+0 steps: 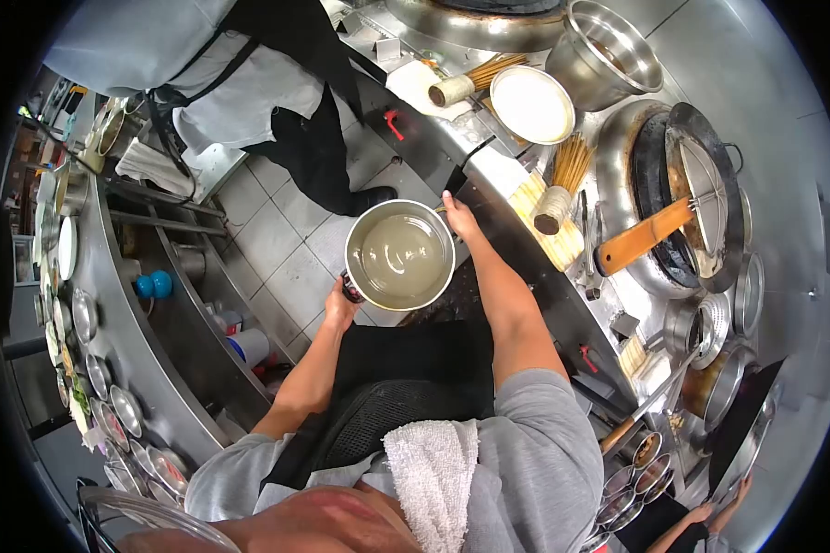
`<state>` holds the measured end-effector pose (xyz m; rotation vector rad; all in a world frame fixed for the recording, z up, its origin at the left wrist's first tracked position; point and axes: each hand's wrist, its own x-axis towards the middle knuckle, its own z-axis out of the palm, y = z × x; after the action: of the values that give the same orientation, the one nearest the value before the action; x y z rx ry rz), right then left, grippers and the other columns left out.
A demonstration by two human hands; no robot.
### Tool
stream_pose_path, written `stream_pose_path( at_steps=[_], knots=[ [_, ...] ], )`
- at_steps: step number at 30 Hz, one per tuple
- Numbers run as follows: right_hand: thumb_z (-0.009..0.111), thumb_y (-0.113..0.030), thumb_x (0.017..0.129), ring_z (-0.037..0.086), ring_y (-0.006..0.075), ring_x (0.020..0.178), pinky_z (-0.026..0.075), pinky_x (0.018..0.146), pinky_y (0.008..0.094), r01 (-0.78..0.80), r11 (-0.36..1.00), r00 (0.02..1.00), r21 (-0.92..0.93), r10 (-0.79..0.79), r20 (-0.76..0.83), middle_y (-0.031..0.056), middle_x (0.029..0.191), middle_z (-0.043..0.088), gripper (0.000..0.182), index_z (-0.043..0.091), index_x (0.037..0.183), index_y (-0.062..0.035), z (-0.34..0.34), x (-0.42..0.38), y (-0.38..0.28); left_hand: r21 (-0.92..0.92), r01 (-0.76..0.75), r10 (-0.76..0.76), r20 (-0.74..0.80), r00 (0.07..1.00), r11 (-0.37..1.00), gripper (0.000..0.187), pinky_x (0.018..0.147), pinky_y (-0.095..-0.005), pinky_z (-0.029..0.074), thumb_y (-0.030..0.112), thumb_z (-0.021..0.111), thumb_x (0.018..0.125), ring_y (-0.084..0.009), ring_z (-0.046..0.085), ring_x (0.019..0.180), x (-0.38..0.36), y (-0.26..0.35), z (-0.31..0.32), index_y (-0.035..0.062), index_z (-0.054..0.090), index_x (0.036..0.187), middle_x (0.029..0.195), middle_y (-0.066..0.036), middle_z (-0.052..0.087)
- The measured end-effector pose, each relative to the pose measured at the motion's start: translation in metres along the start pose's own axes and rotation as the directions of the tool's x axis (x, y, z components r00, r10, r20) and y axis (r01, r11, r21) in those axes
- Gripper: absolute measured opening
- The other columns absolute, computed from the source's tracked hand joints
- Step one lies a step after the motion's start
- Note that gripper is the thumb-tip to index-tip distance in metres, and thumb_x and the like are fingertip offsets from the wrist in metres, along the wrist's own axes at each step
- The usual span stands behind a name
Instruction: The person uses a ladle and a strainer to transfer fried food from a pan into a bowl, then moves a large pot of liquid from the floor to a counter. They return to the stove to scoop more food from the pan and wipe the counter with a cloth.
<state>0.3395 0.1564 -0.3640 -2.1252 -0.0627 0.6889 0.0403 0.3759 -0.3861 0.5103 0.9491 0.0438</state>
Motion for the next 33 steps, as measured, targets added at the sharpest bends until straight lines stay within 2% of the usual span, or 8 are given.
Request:
stream_pose_path(
  at_steps=[6,9,12,21,23,27,30,33],
  knots=[
    [0.04,-0.051,0.098,0.053,0.032,0.125,0.038,0.106,0.0363,0.197,0.963,0.98,-0.187,-0.198,0.012,0.0196,0.132,0.057,0.063,0.051,0.135,-0.0006,-0.03,-0.098,-0.07,0.582,0.081,0.015,-0.158,0.987,0.809,0.064,0.098,-0.0506,0.042,0.047,0.046,0.098,-0.029,0.053,0.114,-0.022,0.001,-0.04,0.0202,0.024,0.152,0.13,-0.013,0.052],
    [0.044,-0.032,0.101,0.064,0.0229,0.093,0.048,0.083,0.0373,0.411,0.905,0.897,-0.107,-0.382,0.221,0.0181,0.098,0.069,0.044,0.06,0.115,0.0058,-0.037,-0.175,-0.066,0.984,-0.133,0.098,0.145,0.985,-0.121,0.061,0.11,-0.0481,0.034,0.048,0.049,0.093,-0.0387,0.045,0.13,-0.041,0.031,-0.062,0.0057,0.049,0.136,0.144,-0.02,0.045],
    [0.048,-0.037,0.1,0.064,0.0226,0.075,0.049,0.07,0.0407,0.672,0.711,0.669,-0.207,-0.462,0.581,0.0163,0.084,0.069,0.047,0.065,0.101,0.0072,0.023,-0.19,-0.096,0.839,-0.388,0.421,0.216,0.881,0.382,0.052,0.1,-0.0426,0.046,0.035,0.062,0.085,-0.0335,0.061,0.111,-0.153,0.096,-0.057,0.0014,0.061,0.124,0.117,-0.021,0.066],
    [0.058,-0.03,0.096,0.064,0.0206,0.072,0.051,0.068,0.0349,0.784,0.597,0.392,-0.172,-0.261,0.882,0.013,0.083,0.069,0.035,0.066,0.109,0.0016,0.191,-0.163,-0.165,0.666,-0.723,0.957,0.049,0.286,0.182,0.036,0.091,-0.0368,0.049,0.031,0.061,0.093,-0.0209,0.062,0.104,-0.523,0.309,-0.096,0.0034,0.063,0.117,0.112,-0.01,0.067],
    [0.06,-0.028,0.095,0.064,0.0201,0.071,0.051,0.068,0.0336,0.784,0.589,0.376,-0.196,-0.2,0.905,0.0123,0.082,0.07,0.034,0.067,0.111,0.0003,0.222,-0.128,-0.147,0.888,-0.417,0.949,0.059,-0.311,-0.192,0.028,0.087,-0.0354,0.05,0.023,0.065,0.089,-0.025,0.063,0.1,-0.622,0.334,-0.129,0.0084,0.066,0.113,0.107,-0.011,0.066],
    [0.06,-0.03,0.094,0.065,0.0204,0.076,0.051,0.071,0.0329,0.877,0.481,0.218,-0.011,-0.377,0.9,0.0129,0.087,0.07,0.039,0.063,0.115,0.0033,0.252,-0.224,-0.31,0.902,0.317,0.511,0.132,-0.849,0.293,0.033,0.09,-0.0424,0.049,0.024,0.067,0.087,-0.0316,0.063,0.101,-0.83,0.335,-0.194,0.0074,0.065,0.115,0.114,-0.014,0.065],
    [0.058,-0.028,0.097,0.065,0.0166,0.08,0.051,0.072,0.0293,0.836,0.536,0.138,0.116,-0.411,0.901,0.0104,0.094,0.07,0.038,0.06,0.121,0.0017,0.254,-0.312,-0.395,0.547,0.428,0.662,-0.353,-0.662,0.72,0.033,0.091,-0.046,0.047,0.028,0.06,0.09,-0.0335,0.059,0.102,-0.883,0.318,-0.278,0.0088,0.062,0.116,0.111,-0.015,0.062],
    [0.055,-0.026,0.099,0.066,0.0199,0.095,0.052,0.082,0.0291,0.535,0.791,0.093,0.296,-0.404,0.91,0.0118,0.107,0.068,0.038,0.057,0.127,-0.0002,0.242,-0.402,-0.446,0.864,0.352,0.816,-0.11,-0.568,0.361,0.027,0.09,-0.0449,0.047,0.019,0.06,0.089,-0.0329,0.06,0.101,-0.86,0.304,-0.256,0.0078,0.063,0.113,0.11,-0.015,0.063]
  ],
)
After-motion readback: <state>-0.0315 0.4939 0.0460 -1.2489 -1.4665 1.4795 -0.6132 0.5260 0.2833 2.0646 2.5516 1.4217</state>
